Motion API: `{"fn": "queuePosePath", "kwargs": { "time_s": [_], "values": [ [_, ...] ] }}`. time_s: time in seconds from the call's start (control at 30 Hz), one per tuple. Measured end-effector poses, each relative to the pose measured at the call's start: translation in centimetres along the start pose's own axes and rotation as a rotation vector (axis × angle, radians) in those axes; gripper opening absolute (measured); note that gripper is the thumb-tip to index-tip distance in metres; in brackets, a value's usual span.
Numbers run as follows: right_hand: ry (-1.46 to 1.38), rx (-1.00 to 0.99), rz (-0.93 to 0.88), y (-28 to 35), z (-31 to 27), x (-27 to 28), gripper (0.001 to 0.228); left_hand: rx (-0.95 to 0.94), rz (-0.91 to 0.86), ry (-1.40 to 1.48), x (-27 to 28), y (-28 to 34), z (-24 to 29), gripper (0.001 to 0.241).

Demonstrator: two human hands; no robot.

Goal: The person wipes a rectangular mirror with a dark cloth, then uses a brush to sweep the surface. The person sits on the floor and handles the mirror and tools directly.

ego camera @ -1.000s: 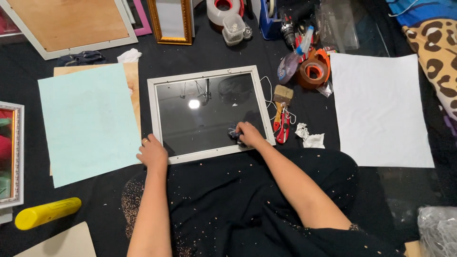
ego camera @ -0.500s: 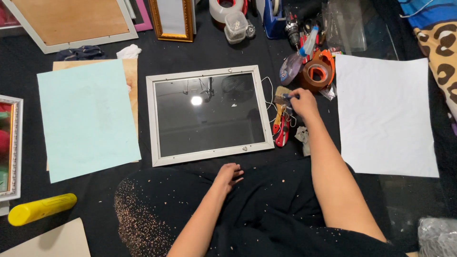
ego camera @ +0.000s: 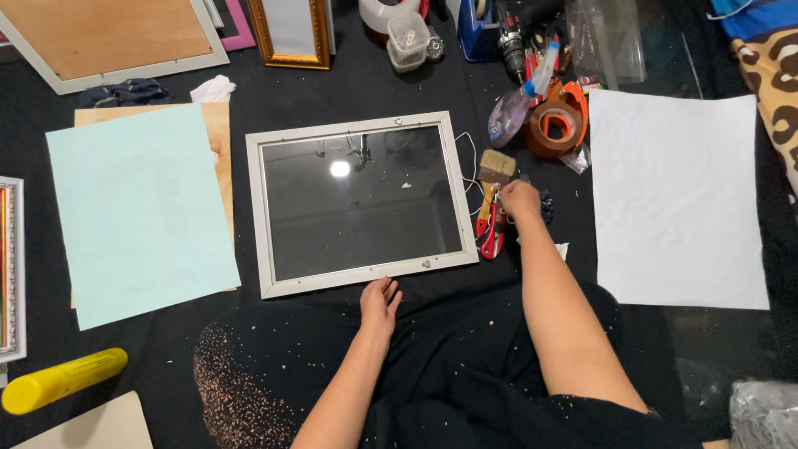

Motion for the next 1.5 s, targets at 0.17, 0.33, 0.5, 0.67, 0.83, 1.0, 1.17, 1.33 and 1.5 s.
{"fn": "queuePosePath", "kwargs": {
  "time_s": [0.17, 0.33, 0.5, 0.67, 0.83, 1.0, 1.17, 1.33, 1.5],
  "values": [
    [0.099, 0.057, -0.156, 4.3, -5.7, -1.9, 0.05, 0.008, 0.021, -0.037, 0.1, -0.7, -0.1, 0.042],
    [0.197, 0.133, -0.16, 7.7, -10.6, -1.0, 0.08, 0.001, 0.027, -0.042, 0.8, -1.9, -0.6, 0.041],
    [0.093, 0.013, -0.071, 8.0, -9.7, 1.6, 0.064, -0.016, 0.018, -0.073, 0.6, -2.5, -0.5, 0.039],
    [0.073, -0.005, 0.146, 8.7, -10.7, 10.6, 0.038, -0.006, 0.011, -0.112, 0.7, -4.0, -0.9, 0.042],
    [0.01, -0.006, 0.409, 10.1, -8.2, 16.1, 0.021, 0.199, -0.118, -0.098, -0.5, -1.0, -0.7, 0.052],
    [-0.002, 0.296, 0.622, 12.9, -12.8, 19.4, 0.03, 0.008, -0.337, -0.109, -2.6, 5.7, 9.8, 0.027],
    [0.004, 0.477, 0.39, 13.5, -18.3, 13.3, 0.015, -0.3, -0.214, -0.166, 2.6, 9.2, 22.7, 0.033],
    [-0.004, 0.579, 0.165, 16.3, -23.5, 8.9, 0.023, -0.419, -0.028, -0.113, 11.7, 3.8, 28.6, 0.034],
    [0.246, 0.492, 0.171, 14.1, -20.3, 5.9, 0.028, -0.333, -0.01, 0.126, 14.4, 0.3, 29.5, 0.03]
  ]
}}
Point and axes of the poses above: each hand's wrist, its own y-axis away from the middle knuckle, its own x-axis out of the back of the hand, z = x × y, the point moved 8 cm from there along -y, towards the middle knuckle, and after that the axes turned 14 degrees about x, right-handed, at the moved point
